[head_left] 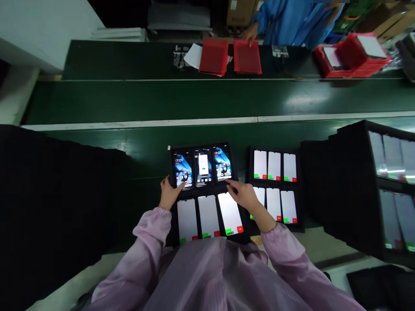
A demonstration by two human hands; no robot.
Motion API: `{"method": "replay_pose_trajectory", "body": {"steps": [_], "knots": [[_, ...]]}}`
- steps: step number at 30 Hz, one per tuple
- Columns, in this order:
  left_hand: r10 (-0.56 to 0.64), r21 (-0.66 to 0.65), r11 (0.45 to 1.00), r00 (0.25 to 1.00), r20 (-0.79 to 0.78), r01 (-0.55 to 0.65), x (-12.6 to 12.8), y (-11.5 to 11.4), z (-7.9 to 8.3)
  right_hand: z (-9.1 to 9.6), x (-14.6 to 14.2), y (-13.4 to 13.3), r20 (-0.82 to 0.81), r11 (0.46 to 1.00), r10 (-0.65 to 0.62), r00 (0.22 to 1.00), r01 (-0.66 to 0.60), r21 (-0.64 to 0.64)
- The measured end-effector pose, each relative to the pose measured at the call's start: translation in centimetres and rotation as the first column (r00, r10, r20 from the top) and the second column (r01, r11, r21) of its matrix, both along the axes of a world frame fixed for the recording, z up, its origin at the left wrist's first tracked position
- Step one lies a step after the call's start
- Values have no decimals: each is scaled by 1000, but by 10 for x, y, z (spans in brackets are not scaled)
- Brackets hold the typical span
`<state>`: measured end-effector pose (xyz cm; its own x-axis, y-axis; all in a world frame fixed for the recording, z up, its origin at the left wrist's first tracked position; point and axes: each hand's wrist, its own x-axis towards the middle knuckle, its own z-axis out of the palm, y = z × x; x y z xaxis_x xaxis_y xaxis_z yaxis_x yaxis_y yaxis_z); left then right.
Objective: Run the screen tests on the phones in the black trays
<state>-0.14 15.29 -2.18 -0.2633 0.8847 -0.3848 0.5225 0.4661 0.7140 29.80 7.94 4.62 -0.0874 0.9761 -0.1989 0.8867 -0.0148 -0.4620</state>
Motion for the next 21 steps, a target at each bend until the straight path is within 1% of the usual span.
{"method": "replay_pose_trajectory", "body": {"steps": [3, 8, 11, 13, 16, 18, 21], "knots": [[26, -7, 1000, 999, 22, -26, -2, -2, 2, 1, -3, 5, 28, 999, 6, 1000, -5, -37], [109, 5, 994, 988, 105, -110, -2, -2, 3, 5, -8, 19, 102, 995, -88, 991, 92, -39], [141, 23, 989, 986, 90, -143, 5, 2, 3, 8, -13, 26, 102, 994, -101, 990, 105, -32], [146, 59, 987, 987, 61, -149, 10, 5, 2, 11, -21, 31, 61, 998, -68, 996, 69, -13], [152, 125, 981, 988, 5, -151, 16, 8, 1, 14, -43, 43, -8, 999, 36, 999, -36, -2], [149, 144, 979, 989, -17, -145, 17, 9, 0, 14, -61, 54, -26, 995, 97, 995, -97, -29], [147, 138, 980, 989, -1, -146, 16, 9, 1, 14, -85, 71, -25, 985, 155, 988, -156, -72]]}}
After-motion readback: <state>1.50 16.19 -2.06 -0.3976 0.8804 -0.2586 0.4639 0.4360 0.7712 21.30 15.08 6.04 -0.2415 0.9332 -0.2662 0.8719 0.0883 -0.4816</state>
